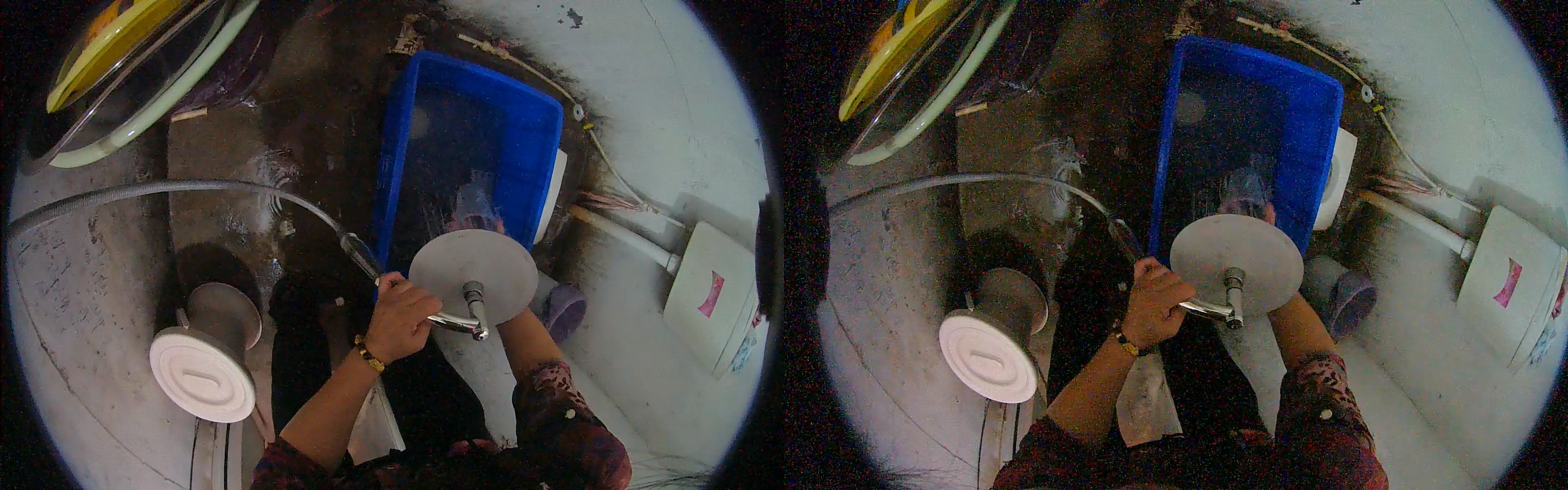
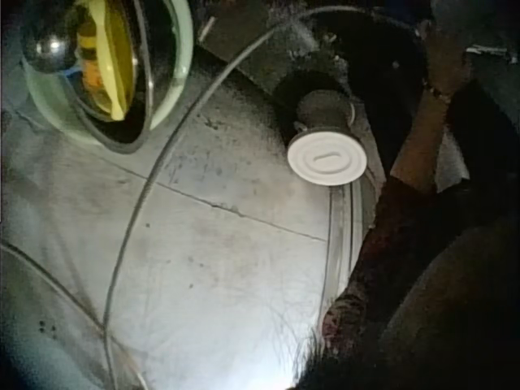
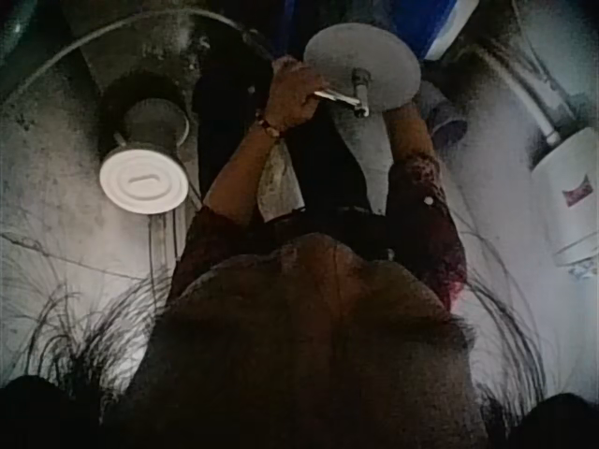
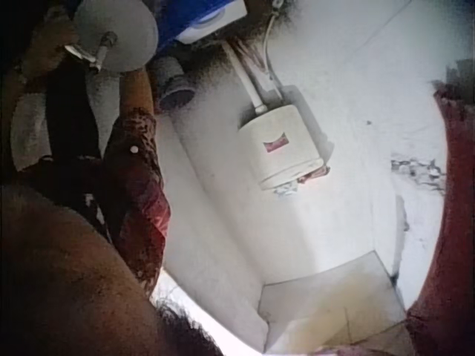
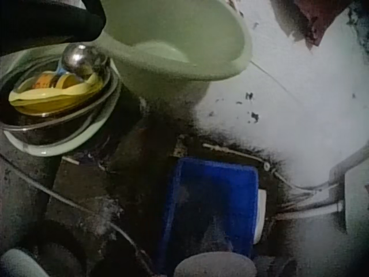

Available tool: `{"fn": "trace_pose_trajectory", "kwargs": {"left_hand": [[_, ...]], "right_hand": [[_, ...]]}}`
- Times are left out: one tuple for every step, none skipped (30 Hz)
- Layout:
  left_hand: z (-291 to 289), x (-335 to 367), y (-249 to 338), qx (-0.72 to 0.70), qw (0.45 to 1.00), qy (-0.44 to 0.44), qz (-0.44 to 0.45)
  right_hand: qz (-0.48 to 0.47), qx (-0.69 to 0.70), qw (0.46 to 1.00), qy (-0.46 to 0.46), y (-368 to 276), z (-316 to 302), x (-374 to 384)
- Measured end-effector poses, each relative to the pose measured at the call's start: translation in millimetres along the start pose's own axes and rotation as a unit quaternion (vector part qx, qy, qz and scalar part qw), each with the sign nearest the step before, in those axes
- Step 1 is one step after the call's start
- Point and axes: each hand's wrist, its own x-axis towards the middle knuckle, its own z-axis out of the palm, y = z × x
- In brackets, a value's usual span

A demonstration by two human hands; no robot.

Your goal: The person washes various kitchen items, including a yellow plastic basket, a metal can, and a white plastic lid, using a handheld shower head. They rinse the items under running water and place them into a green basin. The person also rinses a blue plastic tub and the surrounding floor area.

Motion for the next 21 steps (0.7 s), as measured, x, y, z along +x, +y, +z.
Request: {"fn": "trace_pose_trajectory", "kwargs": {"left_hand": [[-1.1, 0.1, -0.3, -0.002, 1.000, -0.001, -0.001], [-2.3, 0.7, -0.6, -0.005, 1.000, -0.001, -0.001], [-3.6, 0.9, -0.9, -0.007, 1.000, -0.001, -0.001], [-4.8, -0.6, -2.6, -0.008, 1.000, -0.011, -0.003], [-5.3, -2.8, -4.9, -0.009, 1.000, -0.020, -0.005], [-6.4, -4.9, -6.6, -0.009, 1.000, -0.029, -0.007], [-8.8, -6.6, -6.9, -0.009, 0.999, -0.031, -0.009], [-11.7, -7.0, -7.5, -0.004, 0.999, -0.030, -0.012], [-14.0, -7.8, -7.8, 0.001, 0.999, -0.029, -0.015], [-14.5, -7.4, -7.2, 0.001, 1.000, -0.020, -0.013], [-13.5, -9.7, -5.4, 0.007, 1.000, -0.008, -0.015], [-13.8, -9.9, -5.9, 0.007, 1.000, 0.000, -0.012], [-14.7, -8.9, -5.6, 0.010, 1.000, -0.006, -0.014], [-17.1, -8.0, -4.5, 0.013, 1.000, -0.012, -0.017], [-19.6, -6.8, -3.9, 0.016, 1.000, -0.017, -0.020], [-21.2, -6.5, -5.4, 0.009, 1.000, -0.022, -0.019], [-21.2, -6.5, -6.2, -0.004, 0.999, -0.028, -0.017], [-20.9, -6.5, -5.0, -0.017, 0.999, -0.033, -0.017], [-21.7, -6.6, -2.7, -0.018, 0.999, -0.028, -0.016], [-22.8, -6.6, -0.4, -0.019, 0.999, -0.022, -0.015], [-23.8, -7.0, 1.9, -0.020, 1.000, -0.017, -0.014]], "right_hand": [[-0.015, -0.029, 0.999, 0.005, -1.1, 4.7, -0.7], [-0.030, -0.058, 0.998, 0.010, -2.3, 7.1, 0.4], [-0.048, -0.090, 0.995, 0.013, -3.9, 8.2, 1.9], [-0.067, -0.128, 0.989, 0.017, -6.2, 9.9, 3.6], [-0.090, -0.173, 0.981, 0.020, -8.5, 11.1, 4.2], [-0.115, -0.225, 0.967, 0.024, -11.7, 8.9, 5.4], [-0.146, -0.292, 0.945, 0.029, -13.3, 5.9, 4.4], [-0.182, -0.358, 0.915, 0.036, -13.5, 3.0, 5.9], [-0.217, -0.425, 0.878, 0.045, -13.9, -2.5, 6.1], [-0.251, -0.483, 0.837, 0.058, -16.3, -10.7, 6.4], [-0.282, -0.532, 0.795, 0.070, -18.3, -16.1, 9.8], [-0.300, -0.572, 0.759, 0.086, -19.3, -24.8, 12.1], [-0.308, -0.604, 0.729, 0.096, -18.3, -35.7, 13.7], [-0.287, -0.619, 0.725, 0.088, -18.6, -46.9, 16.8], [-0.265, -0.627, 0.729, 0.077, -19.1, -57.4, 19.0], [-0.089, -0.563, 0.822, -0.013, -19.9, -71.9, 19.4], [0.105, -0.503, 0.855, -0.061, -22.1, -89.7, 18.5], [0.290, -0.406, 0.857, -0.129, -22.6, -109.6, 15.5], [0.248, -0.298, 0.915, -0.114, -31.1, -118.7, 14.8], [0.201, -0.184, 0.957, -0.098, -37.8, -123.5, 15.6], [0.235, -0.057, 0.969, -0.048, -43.4, -125.1, 15.6]]}}
